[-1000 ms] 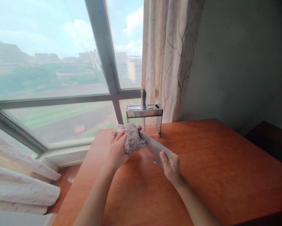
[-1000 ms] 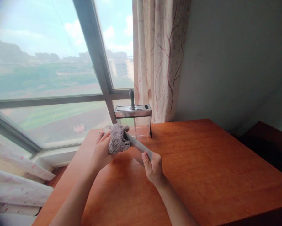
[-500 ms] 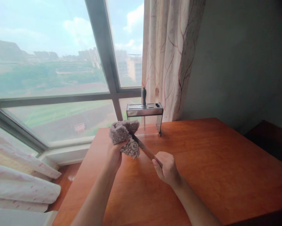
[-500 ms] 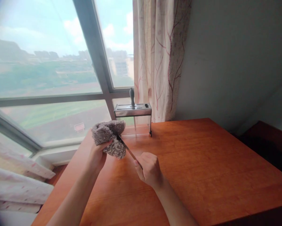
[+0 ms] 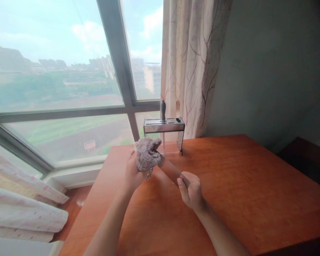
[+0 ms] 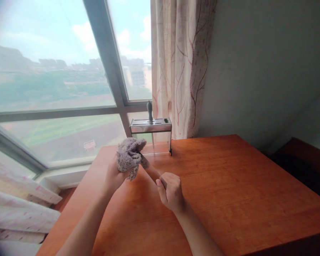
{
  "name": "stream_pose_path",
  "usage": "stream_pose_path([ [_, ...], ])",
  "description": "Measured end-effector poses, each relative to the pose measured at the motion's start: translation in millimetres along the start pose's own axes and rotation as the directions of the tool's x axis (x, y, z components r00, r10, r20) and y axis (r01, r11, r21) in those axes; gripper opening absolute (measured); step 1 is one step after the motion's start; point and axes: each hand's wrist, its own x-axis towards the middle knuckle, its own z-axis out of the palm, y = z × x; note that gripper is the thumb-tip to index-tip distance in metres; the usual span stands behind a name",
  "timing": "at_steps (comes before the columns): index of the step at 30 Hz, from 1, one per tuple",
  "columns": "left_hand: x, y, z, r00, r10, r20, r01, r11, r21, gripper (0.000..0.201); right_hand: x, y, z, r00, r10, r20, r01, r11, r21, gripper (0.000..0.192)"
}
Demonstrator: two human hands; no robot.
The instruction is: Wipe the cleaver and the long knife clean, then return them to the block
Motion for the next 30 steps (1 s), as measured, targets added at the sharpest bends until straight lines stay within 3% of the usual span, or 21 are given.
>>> stream_pose_path([
  [3, 4, -9, -5.1, 0.952, 0.223, 0.211, -0.283, 0.904, 0.322, 0.026, 0, 1, -1, 0.999, 0.035, -0.006, -0.035, 0.999, -0.003, 0.033],
  [6, 4, -13, -4.7, 0.941, 0.26, 0.217, -0.325, 0.876, 0.358, 0.027, -1, 1, -1, 0.998, 0.053, -0.016, -0.052, 0.999, 0.006, 0.032],
  [8, 2, -13, -2.3, 0.957, 0.232, 0.175, -0.275, 0.918, 0.285, 0.026, -2, 1, -1, 0.998, 0.053, -0.022, -0.053, 0.999, 0.002, 0.033],
  [11, -1, -13, 0.1, 0.998, 0.053, 0.045, -0.056, 0.995, 0.086, 0.026, -3, 2, 1, 1.0, 0.019, -0.01, -0.019, 1.0, -0.023, 0.033],
  [13, -3, -15, 0.5, 0.994, -0.103, -0.033, 0.1, 0.993, -0.067, 0.03, -2, 1, 2, 1.0, -0.018, 0.006, 0.018, 0.999, -0.041, 0.032],
  [16, -5, -20, 3.5, 0.968, -0.238, -0.085, 0.199, 0.925, -0.323, 0.033, 0, 0, 3, 0.998, -0.047, 0.036, 0.049, 0.997, -0.055, 0.031],
  [19, -6, -22, 10.6, 0.932, -0.353, -0.084, 0.239, 0.771, -0.59, 0.034, 1, 0, 3, 0.999, -0.013, 0.034, 0.014, 0.998, -0.054, 0.033],
  [23, -5, -21, 12.5, 0.889, -0.455, -0.04, 0.265, 0.585, -0.766, 0.03, 1, 6, 1, 0.986, 0.146, -0.084, -0.148, 0.989, -0.023, 0.038],
  [25, -1, -21, 6.1, 0.881, -0.465, -0.085, 0.216, 0.556, -0.803, 0.028, -1, 8, -1, 0.967, 0.219, -0.128, -0.216, 0.976, 0.038, 0.039],
  [30, 11, -28, -16.1, 0.883, -0.408, -0.234, 0.062, 0.594, -0.802, 0.033, -5, 7, -3, 0.901, 0.421, -0.105, -0.368, 0.87, 0.329, 0.044],
])
